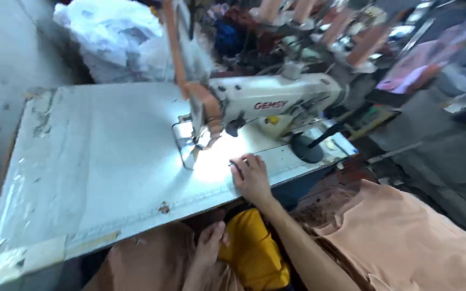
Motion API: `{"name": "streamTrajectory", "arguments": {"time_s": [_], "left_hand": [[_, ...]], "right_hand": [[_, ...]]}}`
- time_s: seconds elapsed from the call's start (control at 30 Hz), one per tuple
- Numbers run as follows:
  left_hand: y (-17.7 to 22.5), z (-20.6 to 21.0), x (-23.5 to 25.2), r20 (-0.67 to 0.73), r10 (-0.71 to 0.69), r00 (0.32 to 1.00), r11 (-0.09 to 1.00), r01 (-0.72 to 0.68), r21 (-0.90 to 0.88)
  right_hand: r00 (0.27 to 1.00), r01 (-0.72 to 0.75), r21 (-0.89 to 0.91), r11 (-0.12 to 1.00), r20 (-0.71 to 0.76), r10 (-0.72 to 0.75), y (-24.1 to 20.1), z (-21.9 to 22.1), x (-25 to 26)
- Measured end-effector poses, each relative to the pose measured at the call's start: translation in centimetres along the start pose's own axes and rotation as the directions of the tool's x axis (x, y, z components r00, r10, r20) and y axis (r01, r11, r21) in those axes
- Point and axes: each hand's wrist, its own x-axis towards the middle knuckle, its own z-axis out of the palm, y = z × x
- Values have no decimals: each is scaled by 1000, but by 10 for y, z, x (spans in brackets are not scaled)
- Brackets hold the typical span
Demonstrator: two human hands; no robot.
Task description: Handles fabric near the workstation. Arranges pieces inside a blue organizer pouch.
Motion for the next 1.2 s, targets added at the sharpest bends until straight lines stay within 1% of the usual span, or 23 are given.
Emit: {"name": "streamTrajectory", "arguments": {"time_s": [0.07, 0.13, 0.23, 0.3, 0.37, 0.4, 0.43, 0.47, 0.5, 0.53, 0.57, 0.6, 0.63, 0.67, 0.7, 0.73, 0.8, 1.0, 1.03, 1.07, 1.1, 1.13, 1.2], "left_hand": [[21, 15, -5, 48, 94, 994, 959, -78, -273], [42, 24, -8, 56, 171, 984, 886, -128, -446], [62, 34, -14, 23, 239, 971, 806, -185, -562], [69, 39, -17, 21, 260, 965, 778, -196, -597], [74, 42, -17, 30, 274, 961, 768, -200, -608], [75, 43, -18, 31, 276, 961, 768, -201, -607], [76, 45, -18, 34, 276, 961, 769, -199, -608], [78, 47, -17, 33, 275, 961, 765, -198, -613], [79, 50, -16, 28, 270, 962, 758, -195, -622], [80, 53, -13, 32, 264, 964, 752, -185, -633], [80, 56, -11, 40, 260, 965, 750, -175, -638], [80, 59, -10, 52, 252, 966, 746, -160, -646], [78, 61, -10, 64, 240, 969, 744, -142, -653], [77, 64, -9, 77, 232, 970, 742, -125, -658], [75, 66, -8, 94, 232, 968, 737, -112, -666], [74, 69, -7, 101, 231, 968, 726, -102, -680], [72, 74, -7, 112, 233, 966, 701, -87, -708], [68, 76, -7, 112, 241, 964, 665, -80, -743], [66, 74, -8, 98, 245, 965, 673, -97, -733], [63, 71, -8, 89, 248, 965, 699, -115, -706], [58, 68, -7, 83, 246, 966, 729, -128, -673], [51, 65, -6, 70, 231, 970, 741, -129, -659], [35, 61, -3, 45, 171, 984, 759, -103, -643]], "right_hand": [[1000, 5, 1, 1000, 16, -5, 2, 2, -2], [999, 5, 6, 1000, 51, -5, 2, 2, -3], [999, 36, 14, 999, 21, -36, 2, 0, -5], [988, 105, 59, 993, -117, -98, 3, -10, -16], [967, 161, 184, 970, -227, -117, 3, -24, -45], [973, 140, 276, 951, -217, -81, 3, -30, -67], [988, 69, 383, 921, -157, -9, 4, -33, -92], [993, -59, 486, 872, -58, 99, 7, -32, -117], [965, -249, 569, 784, 77, 251, 13, -26, -140], [869, -483, 610, 628, 246, 430, 21, -21, -157], [694, -692, 610, 386, 414, 589, 32, -18, -166], [489, -802, 586, 119, 529, 693, 43, -15, -168], [320, -810, 574, -122, 607, 727, 54, -14, -165], [233, -751, 595, -286, 643, 729, 65, -14, -160], [200, -663, 639, -390, 653, 730, 75, -13, -154], [195, -576, 685, -446, 645, 739, 82, -12, -148], [201, -453, 741, -496, 627, 753, 92, -10, -141], [189, -443, 798, -409, 529, 827, 86, -26, -141], [209, -417, 809, -414, 529, 822, 83, -37, -137], [252, -384, 829, -406, 518, 818, 80, -51, -127], [324, -354, 860, -367, 481, 814, 76, -68, -115], [442, -315, 900, -300, 419, 793, 74, -87, -102], [720, -207, 972, -108, 226, 657, 79, -120, -83]]}}
